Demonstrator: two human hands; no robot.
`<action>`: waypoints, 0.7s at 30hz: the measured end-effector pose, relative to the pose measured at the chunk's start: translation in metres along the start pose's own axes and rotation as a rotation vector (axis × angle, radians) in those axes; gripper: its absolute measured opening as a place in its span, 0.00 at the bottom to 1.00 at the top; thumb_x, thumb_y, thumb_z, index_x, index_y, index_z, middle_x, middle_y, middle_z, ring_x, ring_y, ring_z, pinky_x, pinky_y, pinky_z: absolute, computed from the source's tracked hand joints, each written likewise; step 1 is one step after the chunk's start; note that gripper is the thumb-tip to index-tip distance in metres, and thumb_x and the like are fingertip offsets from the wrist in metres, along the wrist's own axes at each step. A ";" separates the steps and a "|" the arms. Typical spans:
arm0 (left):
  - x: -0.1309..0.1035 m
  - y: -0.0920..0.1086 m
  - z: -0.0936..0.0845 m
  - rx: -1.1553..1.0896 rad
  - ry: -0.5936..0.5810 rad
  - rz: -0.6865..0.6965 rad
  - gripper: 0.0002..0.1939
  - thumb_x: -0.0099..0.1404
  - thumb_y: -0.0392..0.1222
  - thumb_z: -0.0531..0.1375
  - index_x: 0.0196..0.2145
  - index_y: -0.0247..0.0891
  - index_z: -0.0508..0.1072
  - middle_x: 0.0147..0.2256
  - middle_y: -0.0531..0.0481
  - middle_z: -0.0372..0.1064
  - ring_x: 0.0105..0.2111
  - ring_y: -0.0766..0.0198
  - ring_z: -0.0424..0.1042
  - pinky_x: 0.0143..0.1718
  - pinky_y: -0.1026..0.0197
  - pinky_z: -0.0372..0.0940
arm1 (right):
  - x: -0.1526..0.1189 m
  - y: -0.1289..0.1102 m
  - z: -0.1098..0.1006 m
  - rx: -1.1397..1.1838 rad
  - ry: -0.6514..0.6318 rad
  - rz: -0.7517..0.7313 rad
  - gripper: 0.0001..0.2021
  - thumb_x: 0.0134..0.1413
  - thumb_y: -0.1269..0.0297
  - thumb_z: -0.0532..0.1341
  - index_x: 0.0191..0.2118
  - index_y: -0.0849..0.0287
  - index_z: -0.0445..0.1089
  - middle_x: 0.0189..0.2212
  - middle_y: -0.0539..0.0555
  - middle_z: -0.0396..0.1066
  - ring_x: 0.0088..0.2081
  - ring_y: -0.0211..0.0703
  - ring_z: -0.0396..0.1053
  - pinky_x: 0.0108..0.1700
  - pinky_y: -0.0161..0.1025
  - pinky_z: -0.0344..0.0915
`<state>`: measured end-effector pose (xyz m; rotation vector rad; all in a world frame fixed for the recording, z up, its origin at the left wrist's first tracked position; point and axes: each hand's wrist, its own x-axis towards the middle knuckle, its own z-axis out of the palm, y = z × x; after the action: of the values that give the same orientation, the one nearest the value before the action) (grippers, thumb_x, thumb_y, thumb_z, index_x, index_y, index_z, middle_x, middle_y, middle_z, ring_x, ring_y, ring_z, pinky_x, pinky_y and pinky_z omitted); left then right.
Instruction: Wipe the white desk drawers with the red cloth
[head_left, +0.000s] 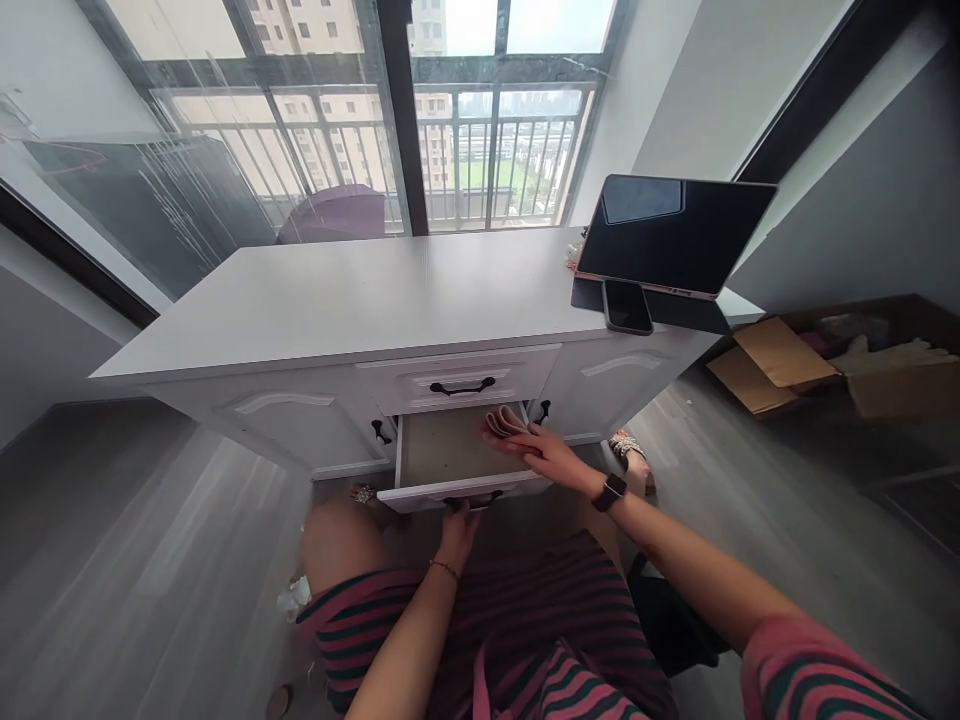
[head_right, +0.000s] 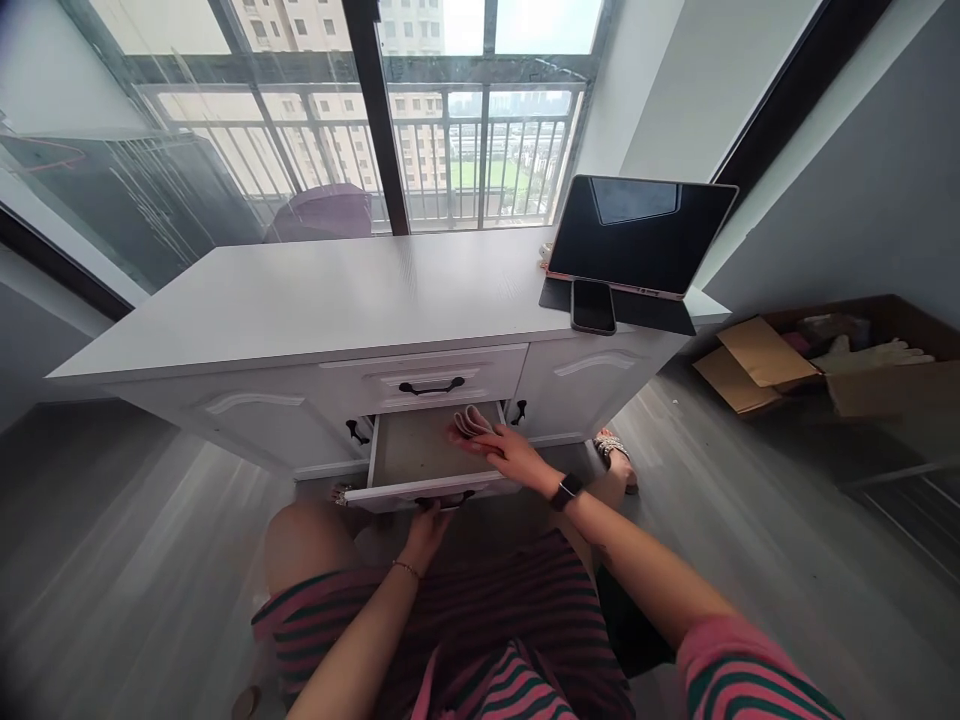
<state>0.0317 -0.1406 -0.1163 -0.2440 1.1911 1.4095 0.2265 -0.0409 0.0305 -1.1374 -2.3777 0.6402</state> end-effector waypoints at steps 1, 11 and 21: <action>0.003 0.003 0.004 0.000 -0.002 -0.001 0.12 0.63 0.21 0.56 0.30 0.37 0.68 0.29 0.49 0.72 0.30 0.66 0.75 0.40 0.58 0.74 | -0.018 0.000 0.001 0.001 0.071 0.007 0.22 0.56 0.75 0.55 0.54 0.54 0.73 0.38 0.54 0.70 0.38 0.40 0.68 0.42 0.36 0.66; 0.028 0.020 0.033 -0.064 0.006 -0.019 0.13 0.65 0.25 0.56 0.27 0.40 0.65 0.31 0.50 0.70 0.37 0.66 0.75 0.42 0.63 0.71 | -0.057 0.033 0.108 -0.102 0.377 0.361 0.25 0.61 0.67 0.49 0.64 0.60 0.61 0.50 0.66 0.63 0.49 0.54 0.66 0.46 0.49 0.70; 0.005 0.024 0.022 -0.049 -0.099 0.021 0.15 0.66 0.27 0.50 0.25 0.37 0.70 0.29 0.45 0.69 0.32 0.62 0.73 0.44 0.55 0.72 | -0.004 -0.031 0.162 -0.262 0.178 0.169 0.31 0.59 0.76 0.51 0.67 0.53 0.57 0.51 0.64 0.66 0.54 0.55 0.63 0.51 0.50 0.66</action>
<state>0.0209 -0.1150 -0.0984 -0.1943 1.0820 1.4537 0.1204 -0.0975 -0.0827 -1.4524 -2.2758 0.2691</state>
